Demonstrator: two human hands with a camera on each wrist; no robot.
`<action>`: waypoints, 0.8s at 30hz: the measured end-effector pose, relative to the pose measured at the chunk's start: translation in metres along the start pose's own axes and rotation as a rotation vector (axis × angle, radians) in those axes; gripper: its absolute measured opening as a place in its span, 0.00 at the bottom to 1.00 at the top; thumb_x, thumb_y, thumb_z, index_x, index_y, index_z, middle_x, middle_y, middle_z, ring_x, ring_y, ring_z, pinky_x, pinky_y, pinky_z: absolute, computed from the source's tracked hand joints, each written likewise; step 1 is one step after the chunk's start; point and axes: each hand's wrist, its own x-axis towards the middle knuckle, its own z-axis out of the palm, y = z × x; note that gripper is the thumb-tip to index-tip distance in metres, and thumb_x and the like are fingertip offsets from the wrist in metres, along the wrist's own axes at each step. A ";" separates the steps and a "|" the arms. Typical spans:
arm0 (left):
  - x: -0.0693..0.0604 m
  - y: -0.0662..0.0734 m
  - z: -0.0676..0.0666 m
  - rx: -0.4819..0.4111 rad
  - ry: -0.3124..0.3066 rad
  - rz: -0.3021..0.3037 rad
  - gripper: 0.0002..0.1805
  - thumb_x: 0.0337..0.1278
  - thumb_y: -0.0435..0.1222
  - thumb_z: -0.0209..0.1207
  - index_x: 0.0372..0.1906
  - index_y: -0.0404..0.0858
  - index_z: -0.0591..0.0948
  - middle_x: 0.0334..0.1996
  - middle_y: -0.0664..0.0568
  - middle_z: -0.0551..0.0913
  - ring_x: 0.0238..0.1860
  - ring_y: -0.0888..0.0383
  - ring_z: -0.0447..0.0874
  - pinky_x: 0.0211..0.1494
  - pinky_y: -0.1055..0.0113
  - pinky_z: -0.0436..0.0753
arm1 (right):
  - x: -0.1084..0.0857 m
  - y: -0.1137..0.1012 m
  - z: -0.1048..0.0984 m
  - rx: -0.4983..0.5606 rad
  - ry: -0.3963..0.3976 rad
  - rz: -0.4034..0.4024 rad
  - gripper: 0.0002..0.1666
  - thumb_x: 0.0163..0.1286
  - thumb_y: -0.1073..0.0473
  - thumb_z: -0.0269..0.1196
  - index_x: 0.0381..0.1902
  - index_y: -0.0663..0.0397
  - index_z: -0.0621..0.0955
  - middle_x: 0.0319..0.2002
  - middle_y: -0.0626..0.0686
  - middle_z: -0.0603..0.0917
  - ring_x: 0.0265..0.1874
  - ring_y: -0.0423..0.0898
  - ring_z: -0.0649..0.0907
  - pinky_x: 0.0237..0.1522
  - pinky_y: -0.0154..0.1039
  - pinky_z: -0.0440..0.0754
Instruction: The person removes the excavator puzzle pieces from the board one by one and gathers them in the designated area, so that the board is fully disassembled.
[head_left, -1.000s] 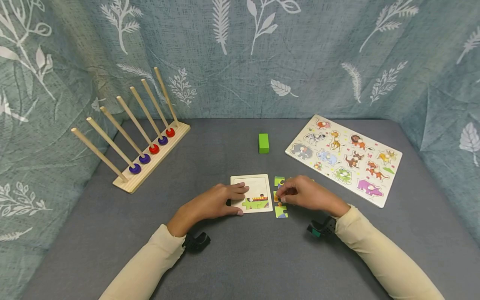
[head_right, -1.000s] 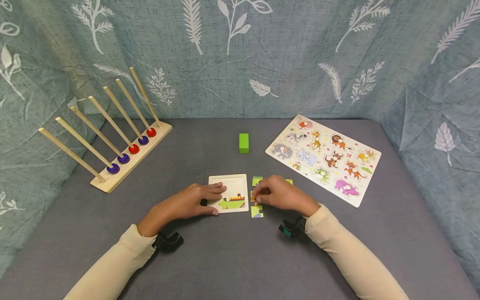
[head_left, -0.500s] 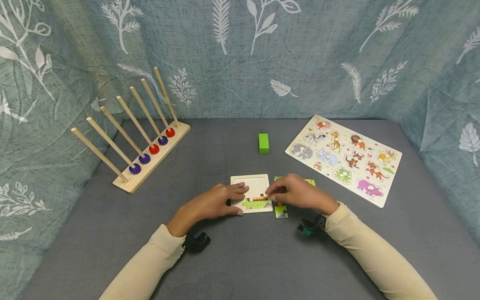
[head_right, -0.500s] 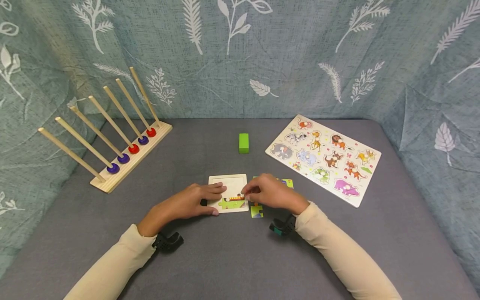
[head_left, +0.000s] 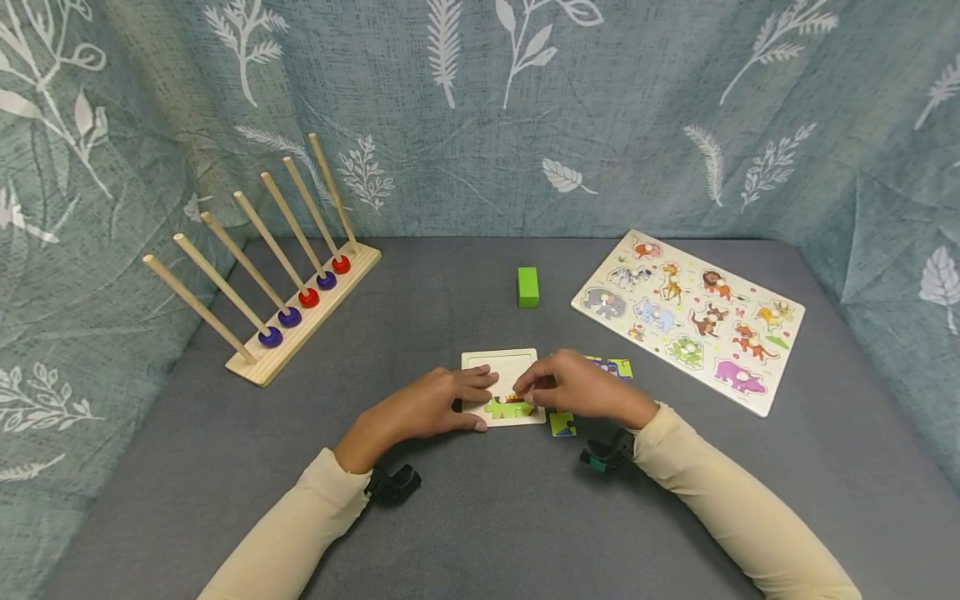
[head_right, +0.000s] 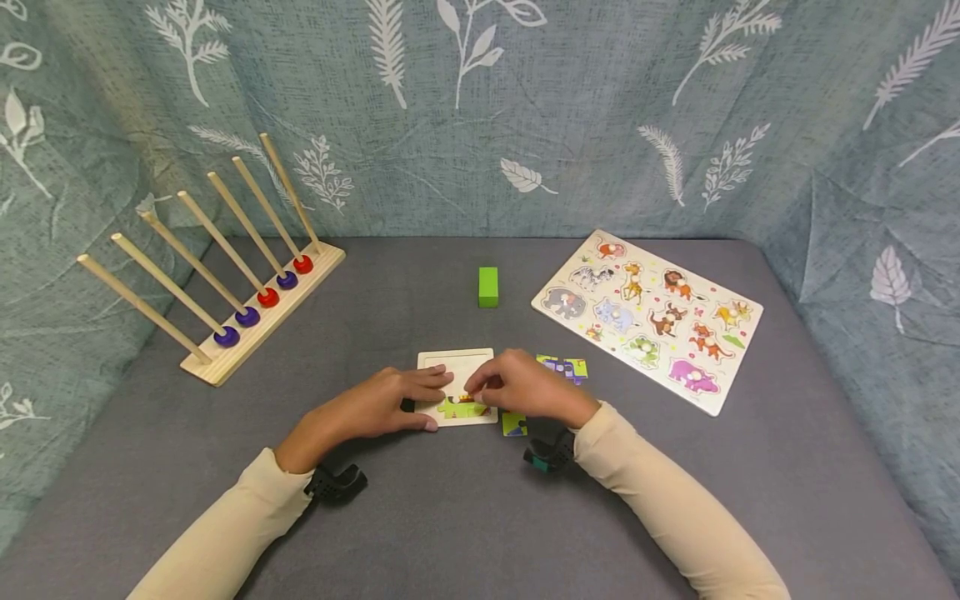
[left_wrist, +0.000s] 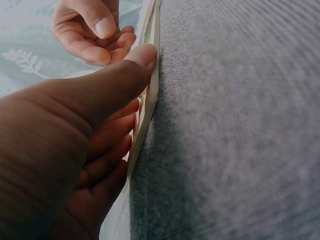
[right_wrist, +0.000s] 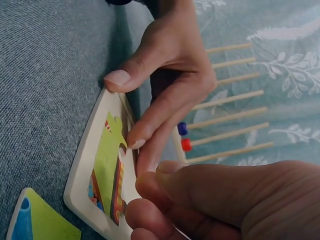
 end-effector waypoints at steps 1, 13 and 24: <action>0.000 0.000 0.000 -0.003 0.000 0.001 0.26 0.55 0.41 0.69 0.57 0.33 0.81 0.64 0.43 0.73 0.69 0.49 0.65 0.64 0.53 0.70 | 0.001 0.000 0.000 -0.001 0.002 -0.004 0.09 0.66 0.69 0.62 0.42 0.61 0.87 0.38 0.50 0.87 0.24 0.35 0.76 0.26 0.32 0.76; 0.000 -0.001 0.002 0.013 -0.004 -0.008 0.28 0.56 0.41 0.68 0.59 0.32 0.79 0.64 0.43 0.73 0.69 0.49 0.65 0.63 0.52 0.71 | 0.008 0.000 0.006 -0.043 -0.003 -0.066 0.10 0.65 0.68 0.63 0.44 0.64 0.86 0.40 0.52 0.87 0.27 0.34 0.77 0.30 0.32 0.77; 0.001 0.001 0.000 0.020 -0.020 -0.025 0.28 0.56 0.41 0.68 0.59 0.31 0.79 0.65 0.44 0.72 0.69 0.50 0.64 0.64 0.53 0.71 | 0.010 0.002 0.008 -0.033 -0.023 -0.021 0.11 0.65 0.69 0.62 0.45 0.63 0.86 0.39 0.51 0.87 0.22 0.34 0.75 0.25 0.30 0.74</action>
